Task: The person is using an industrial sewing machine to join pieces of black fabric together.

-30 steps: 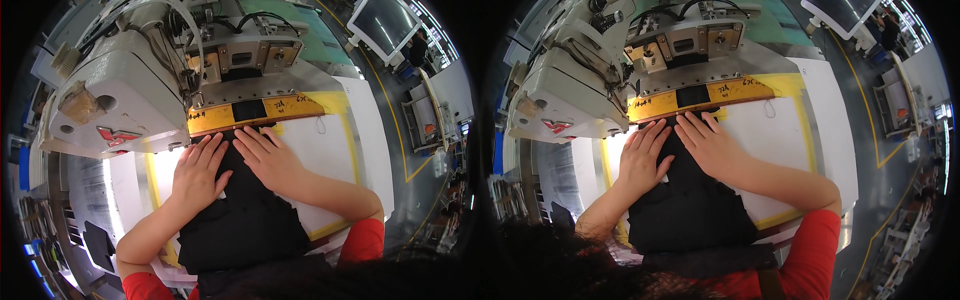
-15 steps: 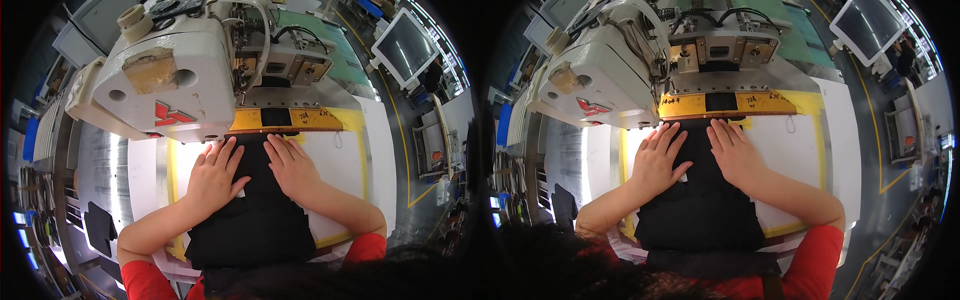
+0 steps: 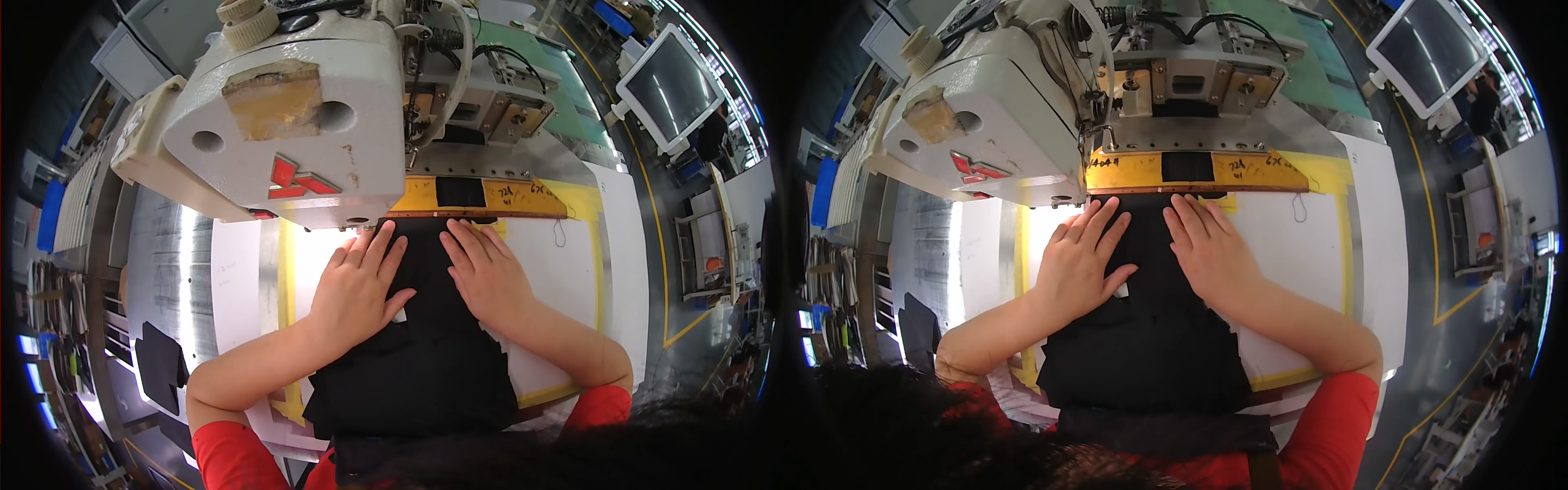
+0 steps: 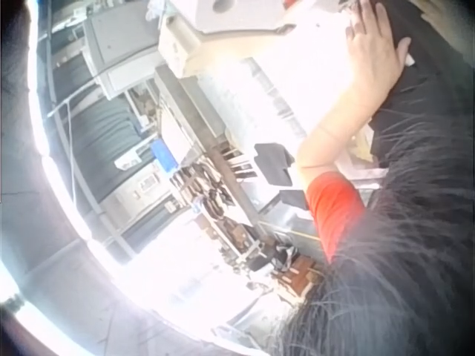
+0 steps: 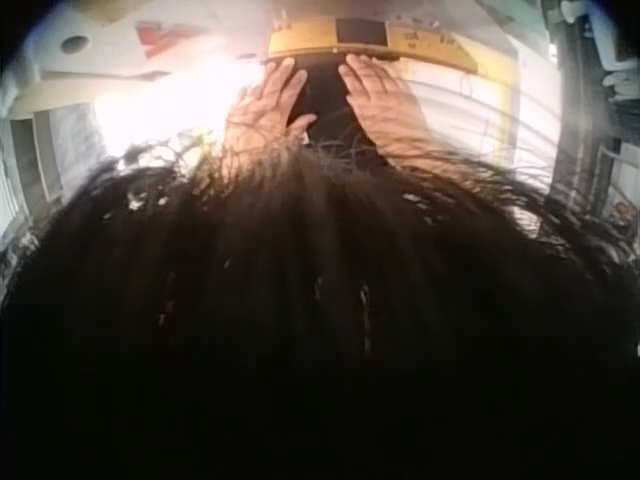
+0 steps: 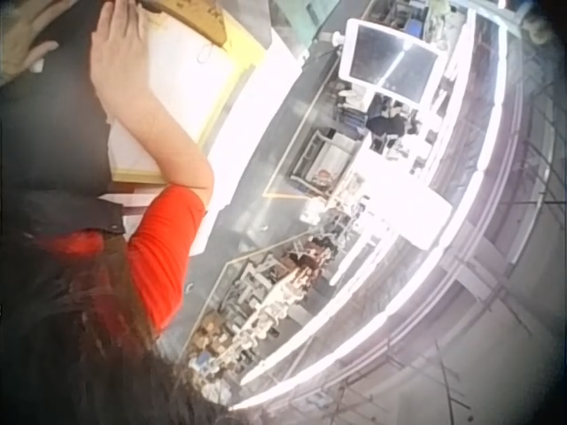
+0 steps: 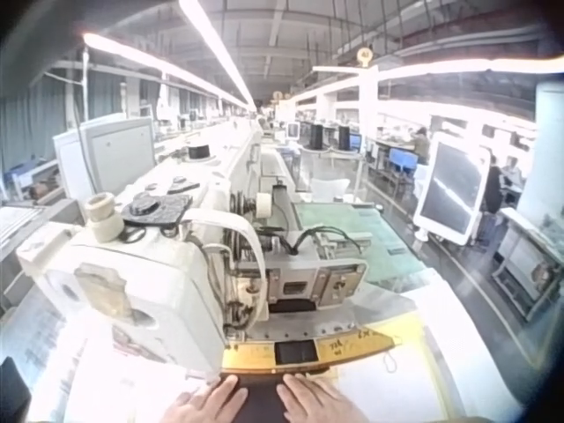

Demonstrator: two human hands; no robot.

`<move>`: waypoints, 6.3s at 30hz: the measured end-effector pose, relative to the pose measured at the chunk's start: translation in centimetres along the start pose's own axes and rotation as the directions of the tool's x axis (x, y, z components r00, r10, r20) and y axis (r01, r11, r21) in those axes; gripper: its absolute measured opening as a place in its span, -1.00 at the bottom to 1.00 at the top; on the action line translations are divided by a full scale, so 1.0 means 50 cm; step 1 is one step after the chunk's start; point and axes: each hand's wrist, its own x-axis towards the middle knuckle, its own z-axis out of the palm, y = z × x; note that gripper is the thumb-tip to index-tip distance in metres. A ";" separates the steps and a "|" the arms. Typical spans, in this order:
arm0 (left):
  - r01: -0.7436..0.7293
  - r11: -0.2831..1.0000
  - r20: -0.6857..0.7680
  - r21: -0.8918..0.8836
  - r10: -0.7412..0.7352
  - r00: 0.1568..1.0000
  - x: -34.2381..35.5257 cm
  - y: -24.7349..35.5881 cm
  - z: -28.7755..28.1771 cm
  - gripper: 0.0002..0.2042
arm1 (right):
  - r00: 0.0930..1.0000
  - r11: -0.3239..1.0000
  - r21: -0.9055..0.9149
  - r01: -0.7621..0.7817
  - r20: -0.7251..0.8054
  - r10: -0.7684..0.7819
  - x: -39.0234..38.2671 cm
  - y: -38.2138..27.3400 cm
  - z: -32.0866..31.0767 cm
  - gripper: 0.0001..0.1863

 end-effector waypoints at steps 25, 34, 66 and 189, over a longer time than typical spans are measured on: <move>0.036 0.997 0.004 -0.061 -0.036 0.999 -0.002 -0.002 -0.001 -0.35 | 0.998 0.997 0.058 0.058 -0.004 -0.058 0.002 0.018 0.000 -0.46; 0.070 0.997 0.020 -0.022 -0.070 0.997 0.004 0.009 -0.013 -0.34 | 0.995 0.992 0.083 0.090 -0.039 -0.087 0.005 0.021 0.006 -0.45; 0.169 0.984 -0.051 0.054 -0.167 0.985 0.059 0.070 -0.026 -0.51 | 0.990 0.846 0.519 0.119 -0.001 -0.139 -0.050 0.156 -0.043 -0.52; 0.006 0.999 -0.048 -0.043 -0.008 0.999 0.137 0.153 0.106 -0.45 | 0.980 0.992 -0.020 0.126 -0.154 -0.127 -0.072 0.151 0.040 -0.55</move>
